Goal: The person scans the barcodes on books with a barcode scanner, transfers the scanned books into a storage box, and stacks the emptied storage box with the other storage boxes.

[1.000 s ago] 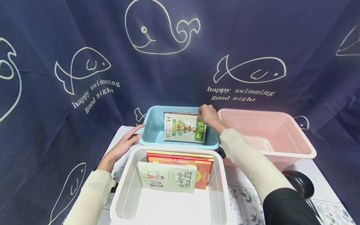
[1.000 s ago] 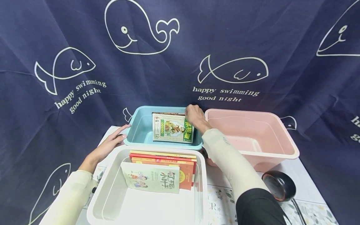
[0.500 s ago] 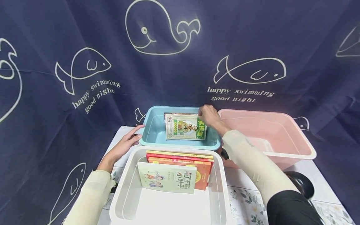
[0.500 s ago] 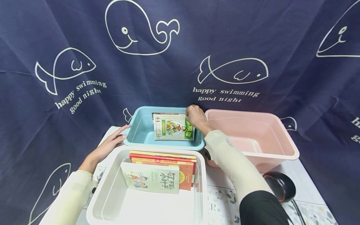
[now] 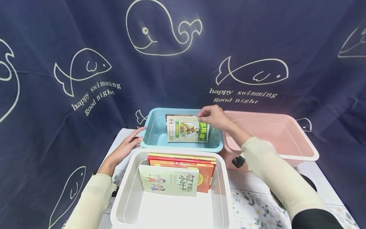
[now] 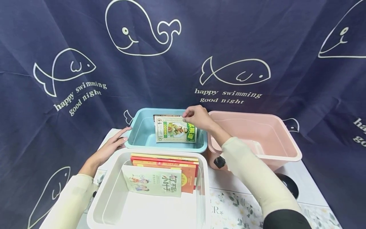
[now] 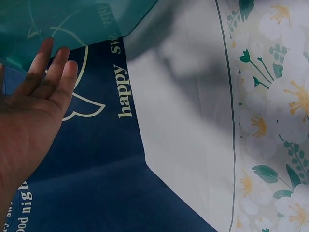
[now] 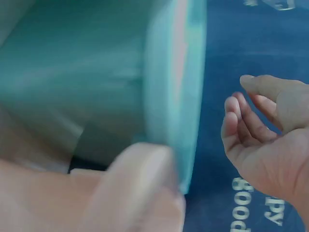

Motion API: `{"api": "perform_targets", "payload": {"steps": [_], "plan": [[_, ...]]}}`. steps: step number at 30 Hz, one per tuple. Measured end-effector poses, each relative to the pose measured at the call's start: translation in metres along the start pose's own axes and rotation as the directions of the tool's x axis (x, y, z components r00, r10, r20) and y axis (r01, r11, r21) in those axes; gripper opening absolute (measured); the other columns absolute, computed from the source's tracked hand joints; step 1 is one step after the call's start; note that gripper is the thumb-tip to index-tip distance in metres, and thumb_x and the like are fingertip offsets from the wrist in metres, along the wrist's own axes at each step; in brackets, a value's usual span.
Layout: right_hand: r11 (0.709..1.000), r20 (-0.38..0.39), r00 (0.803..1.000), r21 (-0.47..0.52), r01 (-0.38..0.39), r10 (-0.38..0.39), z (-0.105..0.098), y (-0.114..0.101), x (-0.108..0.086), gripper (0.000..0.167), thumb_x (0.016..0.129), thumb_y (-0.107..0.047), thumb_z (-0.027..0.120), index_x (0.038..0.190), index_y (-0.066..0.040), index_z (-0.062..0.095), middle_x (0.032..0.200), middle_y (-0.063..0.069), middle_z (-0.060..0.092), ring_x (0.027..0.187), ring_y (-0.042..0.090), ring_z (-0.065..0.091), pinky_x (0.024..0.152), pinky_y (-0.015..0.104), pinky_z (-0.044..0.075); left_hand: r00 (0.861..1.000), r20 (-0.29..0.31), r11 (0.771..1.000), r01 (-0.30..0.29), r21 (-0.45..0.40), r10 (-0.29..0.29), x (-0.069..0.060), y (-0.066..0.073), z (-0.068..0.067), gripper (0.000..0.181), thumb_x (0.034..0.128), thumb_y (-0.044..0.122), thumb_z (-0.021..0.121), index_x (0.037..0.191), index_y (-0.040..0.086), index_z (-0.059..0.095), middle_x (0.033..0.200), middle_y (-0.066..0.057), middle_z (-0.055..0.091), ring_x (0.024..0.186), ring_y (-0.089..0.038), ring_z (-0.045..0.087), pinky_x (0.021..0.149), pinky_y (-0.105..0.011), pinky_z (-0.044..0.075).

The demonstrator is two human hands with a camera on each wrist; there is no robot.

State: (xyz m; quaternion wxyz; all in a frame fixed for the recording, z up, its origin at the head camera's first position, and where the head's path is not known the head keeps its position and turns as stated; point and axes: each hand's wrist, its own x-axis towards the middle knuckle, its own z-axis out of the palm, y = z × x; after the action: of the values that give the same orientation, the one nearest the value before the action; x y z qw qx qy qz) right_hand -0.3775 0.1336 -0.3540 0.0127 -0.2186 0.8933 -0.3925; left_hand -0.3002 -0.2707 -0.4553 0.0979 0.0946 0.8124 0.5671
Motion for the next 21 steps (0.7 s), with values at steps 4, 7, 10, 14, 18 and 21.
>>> {"api": "perform_targets", "payload": {"steps": [4,7,10,14,18,21], "plan": [[0.986,0.053,0.999,0.168,-0.011,0.002,-0.011,-0.015,-0.025,0.015,0.092,-0.008,0.075,0.107,-0.007,0.075,0.103,0.013,0.076,0.091,0.019,0.07,0.08,0.024,0.056,1.0,0.006,1.0,-0.012,0.0,0.012,0.0,0.0,0.0,0.057,0.1099,0.036,0.048,0.164,0.029,0.029,0.175,-0.006,0.012,0.159,-0.039,0.018,0.121,-0.065,0.029],[0.972,0.113,0.993,0.236,-0.01,-0.018,-0.015,-0.027,-0.046,0.019,0.092,-0.008,0.075,0.111,-0.008,0.074,0.105,0.011,0.076,0.093,0.018,0.072,0.083,0.024,0.058,1.0,0.004,1.0,-0.009,-0.007,0.009,-0.001,0.001,-0.001,0.057,0.1097,0.037,0.048,0.163,0.03,0.03,0.175,-0.005,0.013,0.16,-0.038,0.018,0.122,-0.065,0.028],[0.959,0.174,0.983,0.282,0.001,-0.052,-0.014,-0.036,-0.067,0.022,0.091,-0.006,0.075,0.113,-0.007,0.074,0.106,0.009,0.077,0.095,0.017,0.073,0.085,0.026,0.059,1.0,0.001,1.0,-0.001,-0.009,0.001,-0.001,0.001,-0.002,0.057,0.1095,0.039,0.048,0.163,0.031,0.03,0.175,-0.004,0.013,0.16,-0.037,0.019,0.122,-0.065,0.028],[0.953,0.244,0.966,0.302,0.013,-0.09,-0.003,-0.042,-0.093,0.025,0.09,-0.003,0.075,0.115,-0.004,0.073,0.11,0.013,0.077,0.098,0.017,0.073,0.089,0.025,0.058,1.0,0.003,1.0,0.002,-0.011,-0.002,-0.001,-0.001,-0.002,0.058,0.1094,0.04,0.048,0.163,0.032,0.03,0.175,-0.003,0.012,0.16,-0.036,0.018,0.122,-0.064,0.029],[0.953,0.328,0.94,0.304,-0.015,-0.09,0.01,-0.042,-0.117,0.026,0.091,-0.004,0.074,0.117,-0.002,0.072,0.113,0.016,0.076,0.103,0.024,0.074,0.089,0.024,0.058,1.0,0.007,1.0,0.0,-0.014,0.0,0.0,-0.002,0.0,0.057,0.1095,0.041,0.047,0.163,0.033,0.029,0.176,-0.003,0.012,0.16,-0.036,0.018,0.122,-0.064,0.029],[0.939,0.382,0.92,0.34,-0.051,-0.088,0.019,-0.04,-0.132,0.027,0.092,-0.002,0.072,0.118,0.001,0.07,0.114,0.021,0.074,0.107,0.035,0.073,0.089,0.024,0.059,1.0,0.008,1.0,0.0,-0.022,0.0,-0.001,-0.002,0.001,0.057,0.1096,0.041,0.047,0.163,0.032,0.029,0.176,-0.003,0.011,0.16,-0.035,0.017,0.122,-0.064,0.028]]}}
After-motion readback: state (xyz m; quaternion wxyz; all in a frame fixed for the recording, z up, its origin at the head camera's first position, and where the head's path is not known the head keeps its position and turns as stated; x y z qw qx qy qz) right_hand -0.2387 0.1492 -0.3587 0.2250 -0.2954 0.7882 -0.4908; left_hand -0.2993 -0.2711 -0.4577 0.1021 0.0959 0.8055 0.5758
